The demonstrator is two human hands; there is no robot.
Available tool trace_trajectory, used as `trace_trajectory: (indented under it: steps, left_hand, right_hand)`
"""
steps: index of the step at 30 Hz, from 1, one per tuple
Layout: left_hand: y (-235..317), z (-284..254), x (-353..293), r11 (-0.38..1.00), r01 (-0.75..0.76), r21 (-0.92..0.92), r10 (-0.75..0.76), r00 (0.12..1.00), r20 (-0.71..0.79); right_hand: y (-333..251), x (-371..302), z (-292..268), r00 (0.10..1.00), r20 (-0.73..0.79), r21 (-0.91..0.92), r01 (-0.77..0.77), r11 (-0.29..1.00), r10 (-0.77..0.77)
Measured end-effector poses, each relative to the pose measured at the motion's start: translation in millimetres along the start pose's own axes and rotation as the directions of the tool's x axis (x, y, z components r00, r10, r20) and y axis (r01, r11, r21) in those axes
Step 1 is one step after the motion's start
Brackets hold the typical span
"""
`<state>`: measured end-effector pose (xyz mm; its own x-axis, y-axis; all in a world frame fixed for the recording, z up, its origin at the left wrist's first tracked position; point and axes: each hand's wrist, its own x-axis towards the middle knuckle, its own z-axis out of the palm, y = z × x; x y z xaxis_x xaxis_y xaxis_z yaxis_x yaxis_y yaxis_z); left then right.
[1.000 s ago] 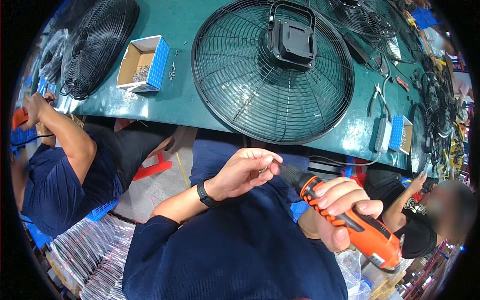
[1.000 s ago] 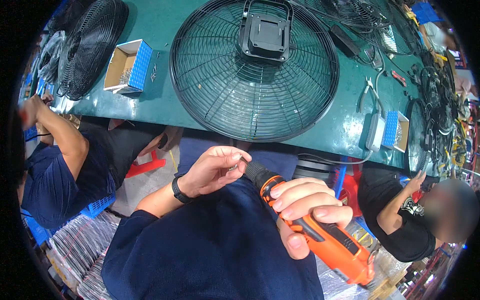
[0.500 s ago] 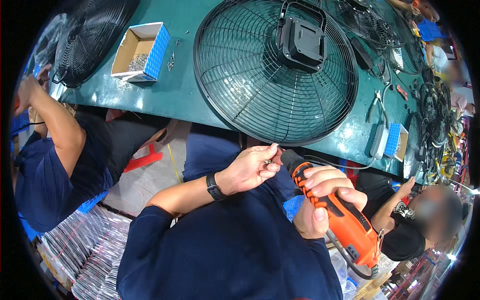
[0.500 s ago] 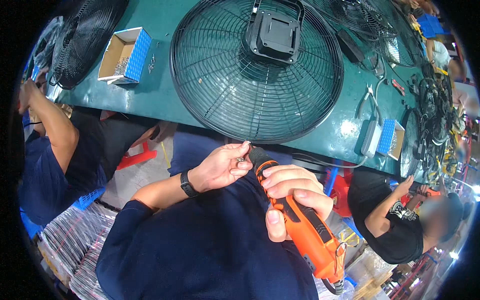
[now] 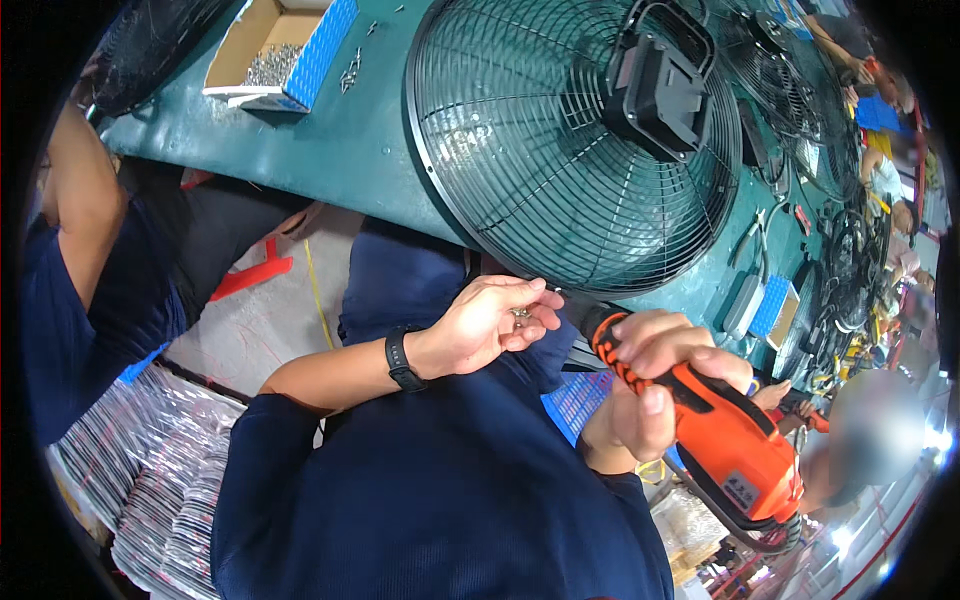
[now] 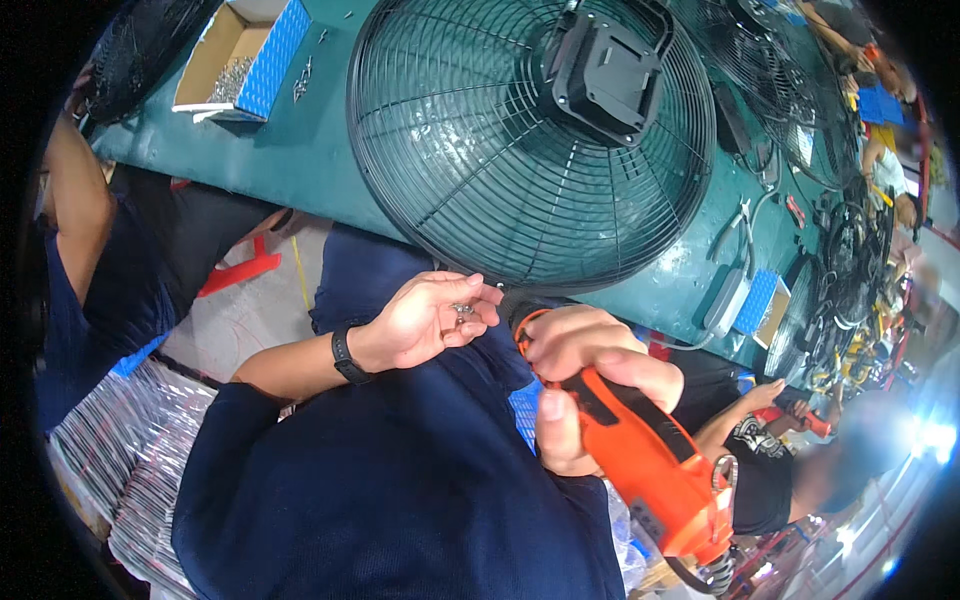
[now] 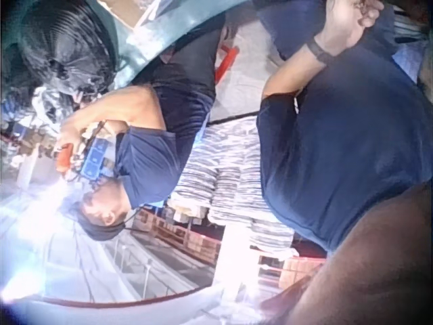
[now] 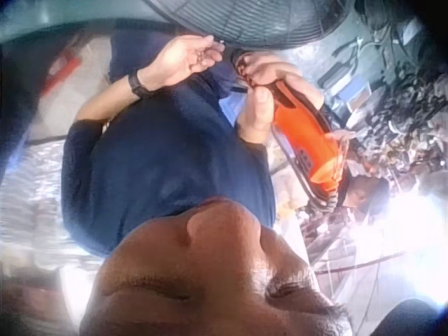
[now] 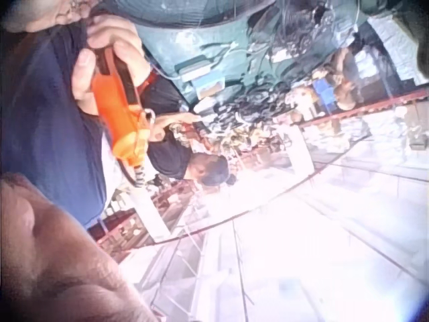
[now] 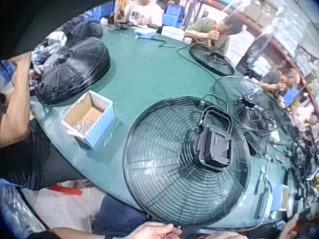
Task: Assembling industrial fan guards and motors using a powered screwdriver at a workshop table.
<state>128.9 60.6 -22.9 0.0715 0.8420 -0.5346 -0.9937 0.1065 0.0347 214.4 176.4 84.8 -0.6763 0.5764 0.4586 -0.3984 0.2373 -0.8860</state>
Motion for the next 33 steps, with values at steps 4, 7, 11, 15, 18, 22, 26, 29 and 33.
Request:
trace_trajectory:
  steps: [4, 7, 11, 15, 18, 22, 26, 29, 33]
  left_hand:
    - [-5, -6, 4, 1.0, -0.011, 0.028, 0.011, 0.999, 0.031]
    - [-9, -9, 4, 0.999, -0.034, 0.034, 0.033, 0.999, 0.035]
    - [-9, -8, 5, 0.998, -0.041, 0.054, 0.04, 0.999, 0.025]
    - [-6, -8, 6, 0.987, -0.099, 0.129, 0.09, 0.993, 0.07]
    - [-6, -8, 9, 0.966, -0.156, 0.209, 0.144, 0.987, 0.069]
    - [4, -8, 2, 0.933, -0.127, 0.336, 0.134, 0.991, 0.004]
    - [20, -2, -35, 0.825, -0.3, 0.479, 0.363, 0.931, -0.043]
    - [28, -11, -51, 0.676, -0.557, 0.483, 0.671, 0.735, -0.092]
    - [49, -8, -48, 0.514, -0.661, 0.547, 0.833, 0.538, -0.131]
  right_hand:
    - [7, 4, 2, 0.997, -0.064, 0.01, 0.032, 0.999, -0.031]
    - [14, 6, -7, 0.991, 0.087, 0.055, 0.1, 0.993, -0.105]
    - [14, 11, -6, 0.972, 0.199, 0.046, 0.121, 0.992, -0.127]
    - [12, 7, -5, 0.998, -0.039, 0.064, 0.04, 0.997, -0.038]
    - [9, 5, -17, 0.994, -0.102, 0.12, -0.03, 0.992, 0.042]
    - [25, 9, -60, 0.974, -0.17, 0.301, -0.096, 0.949, 0.152]
    - [31, 5, -126, 0.782, -0.456, 0.338, -0.291, 0.895, 0.426]
    - [51, -2, -175, 0.672, -0.504, 0.305, -0.45, 0.839, 0.543]
    - [76, 8, -205, 0.6, -0.36, 0.362, -0.616, 0.699, 0.715]
